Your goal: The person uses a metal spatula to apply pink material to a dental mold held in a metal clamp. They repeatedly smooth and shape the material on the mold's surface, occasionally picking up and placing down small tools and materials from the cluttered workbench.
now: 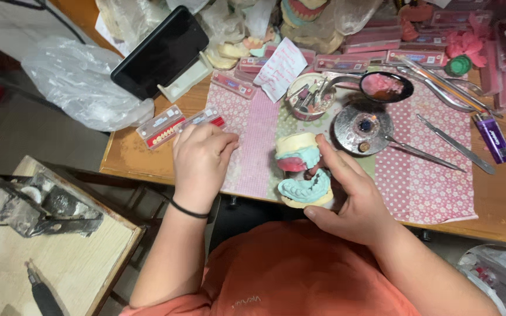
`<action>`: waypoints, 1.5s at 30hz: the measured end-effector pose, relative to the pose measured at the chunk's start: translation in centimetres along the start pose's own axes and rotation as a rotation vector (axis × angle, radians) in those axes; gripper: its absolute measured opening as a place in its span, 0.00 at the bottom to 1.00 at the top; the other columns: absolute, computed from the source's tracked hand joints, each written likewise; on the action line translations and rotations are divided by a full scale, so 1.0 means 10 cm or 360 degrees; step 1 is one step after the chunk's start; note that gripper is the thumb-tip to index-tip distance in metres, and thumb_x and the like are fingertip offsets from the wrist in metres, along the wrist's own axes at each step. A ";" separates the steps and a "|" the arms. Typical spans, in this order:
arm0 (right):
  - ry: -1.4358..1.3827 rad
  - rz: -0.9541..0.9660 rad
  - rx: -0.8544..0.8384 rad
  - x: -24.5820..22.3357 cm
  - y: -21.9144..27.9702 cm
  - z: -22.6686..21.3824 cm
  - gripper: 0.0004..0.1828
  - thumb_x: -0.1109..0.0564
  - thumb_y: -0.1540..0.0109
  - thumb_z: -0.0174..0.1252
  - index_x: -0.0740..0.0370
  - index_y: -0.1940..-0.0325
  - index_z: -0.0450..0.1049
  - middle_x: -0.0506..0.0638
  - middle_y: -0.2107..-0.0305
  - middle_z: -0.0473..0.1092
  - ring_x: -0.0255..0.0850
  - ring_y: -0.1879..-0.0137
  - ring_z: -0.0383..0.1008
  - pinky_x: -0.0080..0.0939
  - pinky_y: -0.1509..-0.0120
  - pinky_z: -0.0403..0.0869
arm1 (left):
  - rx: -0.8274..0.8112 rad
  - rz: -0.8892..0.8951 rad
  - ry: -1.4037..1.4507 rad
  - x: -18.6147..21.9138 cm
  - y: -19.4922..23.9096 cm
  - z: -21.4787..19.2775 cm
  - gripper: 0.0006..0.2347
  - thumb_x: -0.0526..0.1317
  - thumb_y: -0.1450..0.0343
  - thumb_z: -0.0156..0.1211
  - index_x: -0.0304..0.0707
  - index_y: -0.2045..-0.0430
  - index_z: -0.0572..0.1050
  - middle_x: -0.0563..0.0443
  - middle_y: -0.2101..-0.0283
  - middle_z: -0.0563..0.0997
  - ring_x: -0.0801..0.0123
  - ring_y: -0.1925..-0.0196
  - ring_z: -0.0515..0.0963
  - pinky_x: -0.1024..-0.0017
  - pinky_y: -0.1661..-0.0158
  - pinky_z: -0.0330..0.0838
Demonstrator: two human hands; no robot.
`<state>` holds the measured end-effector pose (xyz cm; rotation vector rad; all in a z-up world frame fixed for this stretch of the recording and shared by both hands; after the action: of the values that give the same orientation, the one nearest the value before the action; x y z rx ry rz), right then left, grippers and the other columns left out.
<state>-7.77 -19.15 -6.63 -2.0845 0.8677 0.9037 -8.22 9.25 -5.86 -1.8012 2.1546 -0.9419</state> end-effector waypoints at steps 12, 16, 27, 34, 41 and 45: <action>0.0076 0.0055 -0.0016 0.02 0.00 -0.03 0.58 0.51 0.49 0.70 0.63 0.19 0.51 0.58 0.32 0.64 0.44 0.32 0.67 0.40 0.28 0.62 | 0.0157 -0.0056 0.0099 -0.06 -0.08 -0.15 0.08 0.37 0.24 0.64 0.48 0.54 0.84 0.56 0.64 0.78 0.57 0.60 0.73 0.60 0.55 0.64; 0.0049 0.0085 -0.0042 0.02 -0.06 -0.06 0.59 0.51 0.50 0.69 0.64 0.19 0.51 0.58 0.32 0.63 0.44 0.31 0.66 0.40 0.25 0.59 | 0.0117 0.0077 0.0661 0.29 -0.30 -0.24 0.11 0.41 0.26 0.66 0.43 0.50 0.80 0.50 0.52 0.82 0.57 0.49 0.77 0.59 0.46 0.67; -0.0072 0.0004 -0.0239 -0.01 -0.01 -0.35 0.53 0.46 0.40 0.59 0.63 0.17 0.42 0.52 0.44 0.68 0.46 0.31 0.66 0.43 0.23 0.55 | -0.0784 0.0164 0.1391 0.83 -0.53 0.22 0.40 0.59 0.35 0.68 0.48 0.29 0.59 0.46 0.36 0.79 0.62 0.34 0.80 0.69 0.35 0.68; 0.0293 0.0012 0.0331 0.46 0.41 -1.03 0.40 0.46 0.48 0.73 0.65 0.35 0.74 0.59 0.45 0.74 0.61 0.34 0.73 0.60 0.28 0.67 | -0.0514 0.0068 0.1524 0.80 -0.55 0.31 0.31 0.58 0.29 0.62 0.39 0.34 0.68 0.40 0.44 0.81 0.49 0.41 0.81 0.53 0.40 0.72; 0.1342 0.0228 0.0447 0.79 0.63 -1.28 0.06 0.59 0.38 0.68 0.46 0.63 0.80 0.40 0.64 0.79 0.45 0.51 0.80 0.47 0.43 0.76 | -0.0570 0.0085 0.1437 0.82 -0.53 0.30 0.27 0.47 0.32 0.70 0.38 0.39 0.69 0.40 0.45 0.80 0.45 0.41 0.79 0.51 0.40 0.71; 0.1035 0.0143 0.0605 0.39 0.46 -1.26 0.13 0.65 0.31 0.60 0.49 0.50 0.85 0.48 0.62 0.78 0.52 0.51 0.79 0.51 0.44 0.76 | -0.0535 0.0025 0.1429 0.83 -0.50 0.31 0.25 0.42 0.32 0.70 0.37 0.41 0.69 0.41 0.46 0.80 0.48 0.41 0.80 0.52 0.40 0.71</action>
<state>-5.17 -32.75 -4.68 -2.0152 1.3491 0.0567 -4.62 0.10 -3.37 -1.6531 2.9763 -1.7144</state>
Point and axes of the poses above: each hand's wrist, its own y-axis away from the middle knuckle, its own z-axis out of the palm, x = y × z, the point moved 3 cm from there along -y, towards the middle knuckle
